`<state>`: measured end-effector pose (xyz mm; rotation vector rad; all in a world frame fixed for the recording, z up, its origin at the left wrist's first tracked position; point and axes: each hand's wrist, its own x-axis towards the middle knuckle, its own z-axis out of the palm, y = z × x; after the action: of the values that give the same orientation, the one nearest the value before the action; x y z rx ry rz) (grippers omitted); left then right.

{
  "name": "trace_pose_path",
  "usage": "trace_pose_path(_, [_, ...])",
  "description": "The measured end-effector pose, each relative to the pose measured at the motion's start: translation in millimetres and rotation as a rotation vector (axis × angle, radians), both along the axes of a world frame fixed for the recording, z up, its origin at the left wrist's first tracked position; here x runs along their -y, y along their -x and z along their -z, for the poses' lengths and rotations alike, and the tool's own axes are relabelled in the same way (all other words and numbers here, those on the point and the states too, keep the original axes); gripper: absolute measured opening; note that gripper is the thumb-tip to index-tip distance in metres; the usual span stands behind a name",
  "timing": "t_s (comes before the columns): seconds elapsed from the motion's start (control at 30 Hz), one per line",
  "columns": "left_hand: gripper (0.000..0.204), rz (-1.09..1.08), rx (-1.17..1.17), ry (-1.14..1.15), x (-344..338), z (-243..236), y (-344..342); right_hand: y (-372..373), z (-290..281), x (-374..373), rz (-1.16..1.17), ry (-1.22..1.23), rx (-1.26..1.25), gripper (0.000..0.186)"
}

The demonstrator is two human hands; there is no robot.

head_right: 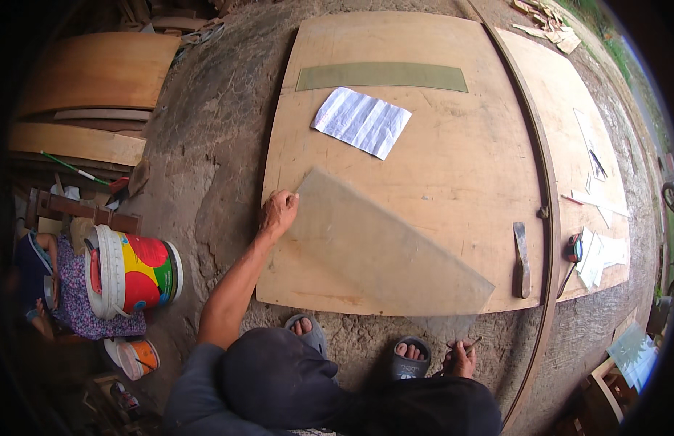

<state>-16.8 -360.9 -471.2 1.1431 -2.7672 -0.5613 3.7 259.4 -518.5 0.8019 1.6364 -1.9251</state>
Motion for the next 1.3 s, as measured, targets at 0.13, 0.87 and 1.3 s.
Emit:
trace_pose_path(0.13, [0.035, -0.031, 0.148, -0.167, -11.1, -20.2, 9.5, -8.7, 8.8, -17.9, -0.011, -0.051, 0.029, 0.017])
trace_pose_path(0.87, [0.073, -0.492, -0.523, -1.389, -160.3, -9.5, -95.6, -18.8, 38.8, -60.8, 0.049, -0.340, 0.064, 0.043])
trace_pose_path(1.3, [0.079, -0.208, -0.394, -1.496, -164.3, -28.3, -17.2, -24.5, 50.9, -78.4, -0.019, -0.327, -0.105, 0.027])
